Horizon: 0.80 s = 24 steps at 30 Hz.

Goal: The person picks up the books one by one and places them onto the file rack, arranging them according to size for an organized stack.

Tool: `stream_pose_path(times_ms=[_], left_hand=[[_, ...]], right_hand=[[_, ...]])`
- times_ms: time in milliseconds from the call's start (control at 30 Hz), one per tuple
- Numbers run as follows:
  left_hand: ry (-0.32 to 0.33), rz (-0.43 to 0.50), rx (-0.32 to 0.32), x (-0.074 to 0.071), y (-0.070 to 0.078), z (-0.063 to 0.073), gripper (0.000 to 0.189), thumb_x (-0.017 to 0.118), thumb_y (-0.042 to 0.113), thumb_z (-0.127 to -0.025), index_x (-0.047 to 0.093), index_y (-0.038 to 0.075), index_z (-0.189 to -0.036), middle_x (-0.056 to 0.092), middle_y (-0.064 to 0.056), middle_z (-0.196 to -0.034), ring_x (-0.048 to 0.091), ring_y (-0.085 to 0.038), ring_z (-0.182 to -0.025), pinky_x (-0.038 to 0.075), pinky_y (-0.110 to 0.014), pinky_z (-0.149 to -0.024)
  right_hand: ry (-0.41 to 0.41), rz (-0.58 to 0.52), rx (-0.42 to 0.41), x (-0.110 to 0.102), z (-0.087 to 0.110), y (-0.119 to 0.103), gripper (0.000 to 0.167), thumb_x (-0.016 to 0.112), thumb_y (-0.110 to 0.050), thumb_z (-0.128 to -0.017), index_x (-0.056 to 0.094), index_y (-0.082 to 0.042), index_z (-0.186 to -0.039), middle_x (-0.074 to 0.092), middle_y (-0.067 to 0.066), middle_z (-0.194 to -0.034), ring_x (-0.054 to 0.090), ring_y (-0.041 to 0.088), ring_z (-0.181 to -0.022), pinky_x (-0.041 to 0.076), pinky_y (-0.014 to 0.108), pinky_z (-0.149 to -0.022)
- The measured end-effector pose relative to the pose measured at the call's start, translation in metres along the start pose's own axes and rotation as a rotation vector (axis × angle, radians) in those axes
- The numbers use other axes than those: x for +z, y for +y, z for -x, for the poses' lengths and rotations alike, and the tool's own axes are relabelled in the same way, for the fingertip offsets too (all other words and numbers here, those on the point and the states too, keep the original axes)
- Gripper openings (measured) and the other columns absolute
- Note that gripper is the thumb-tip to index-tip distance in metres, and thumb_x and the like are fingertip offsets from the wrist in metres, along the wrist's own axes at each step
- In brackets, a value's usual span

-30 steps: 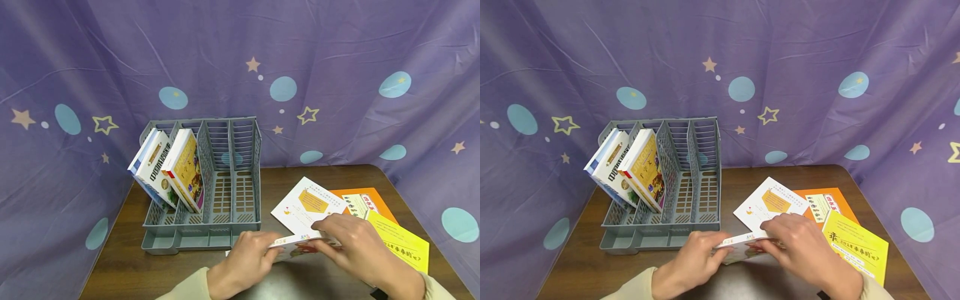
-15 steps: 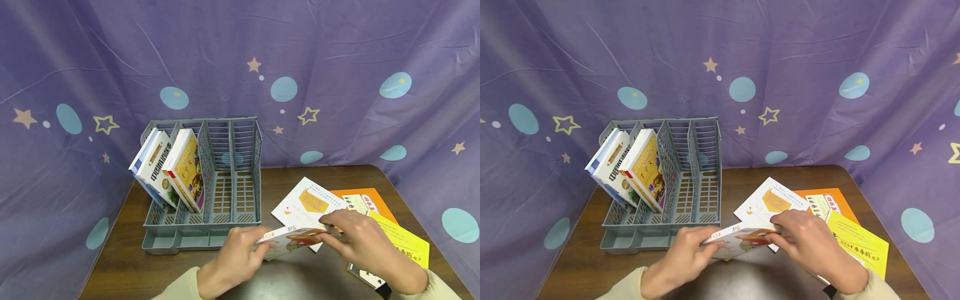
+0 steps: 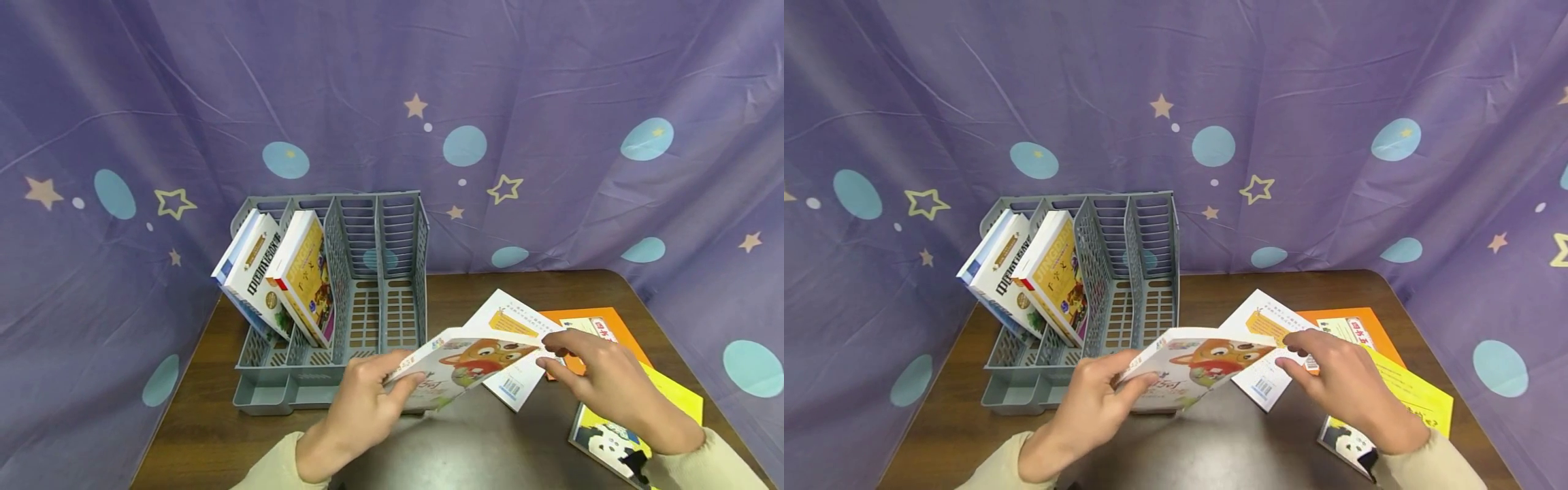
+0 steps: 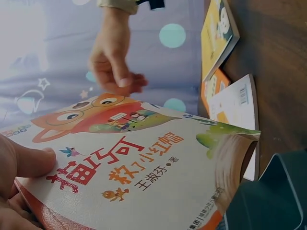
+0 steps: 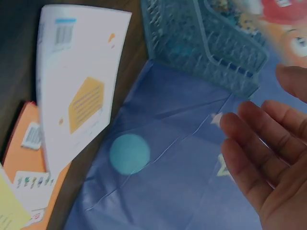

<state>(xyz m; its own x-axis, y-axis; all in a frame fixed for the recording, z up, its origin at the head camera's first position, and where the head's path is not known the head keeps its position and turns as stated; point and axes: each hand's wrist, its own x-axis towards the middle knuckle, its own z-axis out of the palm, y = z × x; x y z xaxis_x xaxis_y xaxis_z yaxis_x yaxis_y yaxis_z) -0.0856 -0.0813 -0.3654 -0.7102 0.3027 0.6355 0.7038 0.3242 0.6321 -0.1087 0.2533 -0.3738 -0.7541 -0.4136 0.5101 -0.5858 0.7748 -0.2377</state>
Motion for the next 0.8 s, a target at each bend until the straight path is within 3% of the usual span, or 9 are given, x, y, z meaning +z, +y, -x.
stream_pose_path(times_ms=[300, 567, 667, 800], left_hand=[[0.137, 0.035, -0.035, -0.018, -0.002, -0.006, 0.018, 0.074, -0.001, -0.079, 0.071, 0.005, -0.097, 0.073, -0.011, -0.092, 0.071, -0.019, -0.079, 0.056, -0.024, -0.065], [0.266, -0.002, -0.088, -0.037, -0.007, -0.005, 0.019, 0.076, -0.004, -0.077, 0.072, 0.003, -0.094, 0.073, -0.011, -0.086, 0.070, -0.018, -0.072, 0.056, -0.024, -0.058], [0.299, -0.006, -0.119, -0.044, -0.010, -0.003, 0.018, 0.075, -0.005, -0.078, 0.072, 0.002, -0.093, 0.073, -0.011, -0.085, 0.070, -0.016, -0.071, 0.056, -0.023, -0.057], [0.367, -0.014, -0.109, -0.052, -0.014, -0.002, 0.020, 0.074, -0.009, -0.076, 0.072, 0.000, -0.094, 0.072, -0.014, -0.083, 0.069, -0.013, -0.071, 0.055, -0.022, -0.057]], right_hand=[[-0.093, 0.046, 0.233, 0.003, 0.010, 0.037, 0.018, 0.071, -0.029, -0.086, 0.068, -0.017, -0.100, 0.069, -0.003, -0.091, 0.066, 0.021, -0.076, 0.048, 0.036, -0.056], [-0.274, 0.070, 0.466, -0.001, 0.024, 0.073, 0.043, 0.058, -0.047, -0.092, 0.067, -0.009, -0.109, 0.068, 0.015, -0.105, 0.064, 0.033, -0.085, 0.049, 0.048, -0.057], [-0.334, 0.094, 0.525, 0.001, 0.033, 0.087, 0.049, 0.057, -0.049, -0.092, 0.067, -0.005, -0.111, 0.066, 0.019, -0.107, 0.063, 0.033, -0.085, 0.048, 0.048, -0.056], [-0.381, 0.124, 0.585, 0.002, 0.046, 0.105, 0.058, 0.055, -0.054, -0.091, 0.065, 0.000, -0.110, 0.064, 0.023, -0.107, 0.061, 0.039, -0.087, 0.046, 0.051, -0.058]])
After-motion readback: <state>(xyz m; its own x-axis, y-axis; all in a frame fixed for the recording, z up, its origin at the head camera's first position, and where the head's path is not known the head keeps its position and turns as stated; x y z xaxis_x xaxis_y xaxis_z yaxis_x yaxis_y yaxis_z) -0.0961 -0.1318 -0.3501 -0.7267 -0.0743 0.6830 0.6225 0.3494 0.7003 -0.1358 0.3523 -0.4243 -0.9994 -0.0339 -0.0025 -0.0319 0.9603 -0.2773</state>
